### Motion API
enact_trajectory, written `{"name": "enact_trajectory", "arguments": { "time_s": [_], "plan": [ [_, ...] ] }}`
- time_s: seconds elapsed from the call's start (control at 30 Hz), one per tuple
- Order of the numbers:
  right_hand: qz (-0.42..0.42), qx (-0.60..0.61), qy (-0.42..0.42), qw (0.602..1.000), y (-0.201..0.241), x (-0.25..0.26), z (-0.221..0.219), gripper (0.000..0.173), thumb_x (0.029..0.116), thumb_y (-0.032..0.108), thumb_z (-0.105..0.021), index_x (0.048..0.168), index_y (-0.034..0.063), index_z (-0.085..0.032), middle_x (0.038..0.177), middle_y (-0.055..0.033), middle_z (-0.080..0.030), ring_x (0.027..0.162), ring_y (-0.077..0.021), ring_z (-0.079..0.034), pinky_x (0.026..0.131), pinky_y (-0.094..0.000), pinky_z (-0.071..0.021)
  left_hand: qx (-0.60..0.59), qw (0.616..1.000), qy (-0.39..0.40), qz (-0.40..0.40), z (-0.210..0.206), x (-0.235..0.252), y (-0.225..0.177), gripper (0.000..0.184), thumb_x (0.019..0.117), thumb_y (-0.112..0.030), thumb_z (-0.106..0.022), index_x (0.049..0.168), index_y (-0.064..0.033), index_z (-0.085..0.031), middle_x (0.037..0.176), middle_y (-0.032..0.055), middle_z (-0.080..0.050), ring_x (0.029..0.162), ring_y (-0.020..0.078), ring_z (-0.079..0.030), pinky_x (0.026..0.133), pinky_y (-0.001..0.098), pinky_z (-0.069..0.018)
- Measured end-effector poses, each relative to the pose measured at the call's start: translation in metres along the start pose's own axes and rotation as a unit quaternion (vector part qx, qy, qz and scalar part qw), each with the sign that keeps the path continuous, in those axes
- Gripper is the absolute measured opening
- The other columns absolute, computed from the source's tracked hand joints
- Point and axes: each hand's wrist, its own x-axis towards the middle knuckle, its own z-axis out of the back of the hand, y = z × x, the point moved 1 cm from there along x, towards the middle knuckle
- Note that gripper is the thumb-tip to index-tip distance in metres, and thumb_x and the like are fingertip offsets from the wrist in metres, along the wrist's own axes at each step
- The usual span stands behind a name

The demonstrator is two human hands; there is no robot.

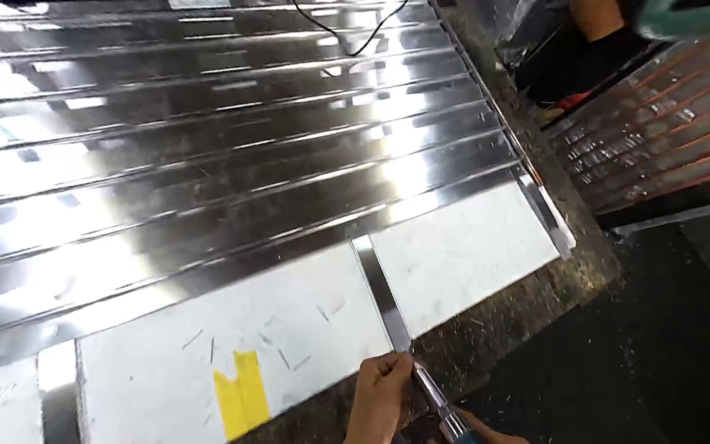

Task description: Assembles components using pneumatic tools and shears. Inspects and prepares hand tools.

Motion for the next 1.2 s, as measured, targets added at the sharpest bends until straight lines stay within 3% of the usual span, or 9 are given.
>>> {"name": "enact_trajectory", "arguments": {
  "time_s": [0.2,0.37,0.47,0.57,0.63,0.7,0.93,1.0,1.2],
  "plan": [
    [0.037,-0.063,0.008,0.997,-0.011,0.160,-0.022,0.029,0.0855,0.033,-0.080,0.104,0.0113,-0.077,0.084,0.0029,-0.076,0.074,-0.0052,-0.072,0.068,-0.0302,-0.0636,-0.037,0.998,-0.052,0.008,0.024,0.114,-0.068,0.034,0.1112,-0.020,-0.041,0.097,-0.0055,-0.069,0.054,-0.0058,-0.037,0.041,0.0046,-0.032,0.038,0.0202,-0.0277],
    [-0.012,-0.122,0.047,0.991,-0.013,0.259,-0.048,0.030,0.0837,0.043,-0.078,0.101,0.0177,-0.077,0.086,0.0072,-0.075,0.080,-0.0031,-0.071,0.075,-0.0305,-0.0622,-0.053,0.996,-0.062,0.018,0.062,0.177,-0.098,0.022,0.1086,-0.017,-0.047,0.099,-0.0093,-0.065,0.055,-0.0069,-0.036,0.042,0.0030,-0.032,0.038,0.0186,-0.0281],
    [-0.040,-0.130,0.072,0.988,-0.010,0.282,-0.054,0.028,0.0833,0.043,-0.079,0.099,0.0199,-0.077,0.085,0.0092,-0.074,0.079,-0.0007,-0.070,0.073,-0.0273,-0.0618,0.105,0.983,-0.104,-0.105,0.112,0.177,-0.114,0.022,0.1046,-0.016,-0.055,0.108,-0.0088,-0.075,0.063,-0.0050,-0.050,0.048,0.0041,-0.040,0.044,0.0216,-0.0346],
    [-0.083,-0.122,0.102,0.984,-0.003,0.295,-0.056,0.026,0.0839,0.044,-0.079,0.096,0.0204,-0.076,0.081,0.0080,-0.073,0.071,-0.0035,-0.070,0.067,-0.0288,-0.0620,0.308,0.864,-0.251,-0.309,0.176,0.164,-0.133,0.025,0.1053,-0.022,-0.053,0.115,-0.0076,-0.071,0.079,0.0010,-0.066,0.059,0.0090,-0.057,0.053,0.0298,-0.0491],
    [-0.092,-0.129,0.103,0.982,0.000,0.298,-0.057,0.027,0.0846,0.045,-0.079,0.096,0.0207,-0.077,0.080,0.0075,-0.074,0.069,-0.0048,-0.070,0.065,-0.0299,-0.0626,0.383,0.777,-0.355,-0.353,0.213,0.158,-0.146,0.030,0.1070,-0.020,-0.048,0.118,-0.0015,-0.069,0.078,0.0074,-0.063,0.058,0.0114,-0.052,0.053,0.0319,-0.0443],
    [-0.092,-0.143,0.103,0.980,0.001,0.300,-0.060,0.027,0.0843,0.046,-0.078,0.094,0.0213,-0.076,0.079,0.0082,-0.073,0.068,-0.0045,-0.070,0.064,-0.0296,-0.0623,0.413,0.733,-0.420,-0.340,0.241,0.156,-0.151,0.033,0.1091,-0.021,-0.044,0.124,-0.0023,-0.067,0.083,0.0138,-0.063,0.062,0.0188,-0.053,0.058,0.0386,-0.0436],
    [-0.152,-0.309,0.253,0.904,0.035,0.341,-0.043,0.043,0.0792,0.069,-0.072,0.095,0.0295,-0.074,0.087,0.0120,-0.071,0.077,-0.0022,-0.068,0.069,-0.0327,-0.0598,0.405,0.695,-0.447,-0.391,0.253,0.170,-0.139,0.033,0.1070,-0.016,-0.045,0.119,0.0035,-0.069,0.078,0.0167,-0.062,0.057,0.0160,-0.049,0.055,0.0326,-0.0400],
    [-0.115,-0.336,0.279,0.892,0.039,0.350,-0.048,0.039,0.0821,0.061,-0.073,0.100,0.0271,-0.075,0.099,0.0090,-0.066,0.082,-0.0024,-0.064,0.072,-0.0315,-0.0587,0.398,0.705,-0.446,-0.381,0.253,0.170,-0.133,0.033,0.1079,-0.017,-0.045,0.122,0.0026,-0.068,0.082,0.0174,-0.063,0.062,0.0158,-0.052,0.059,0.0322,-0.0427],
    [-0.009,-0.366,0.245,0.898,0.037,0.351,-0.062,0.013,0.0775,0.041,-0.071,0.083,0.0289,-0.069,0.067,0.0153,-0.061,0.061,0.0021,-0.060,0.052,-0.0277,-0.0505,0.408,0.691,-0.461,-0.379,0.250,0.172,-0.129,0.033,0.1074,-0.015,-0.045,0.119,0.0049,-0.068,0.079,0.0174,-0.062,0.060,0.0150,-0.051,0.058,0.0318,-0.0417]
  ]
}}
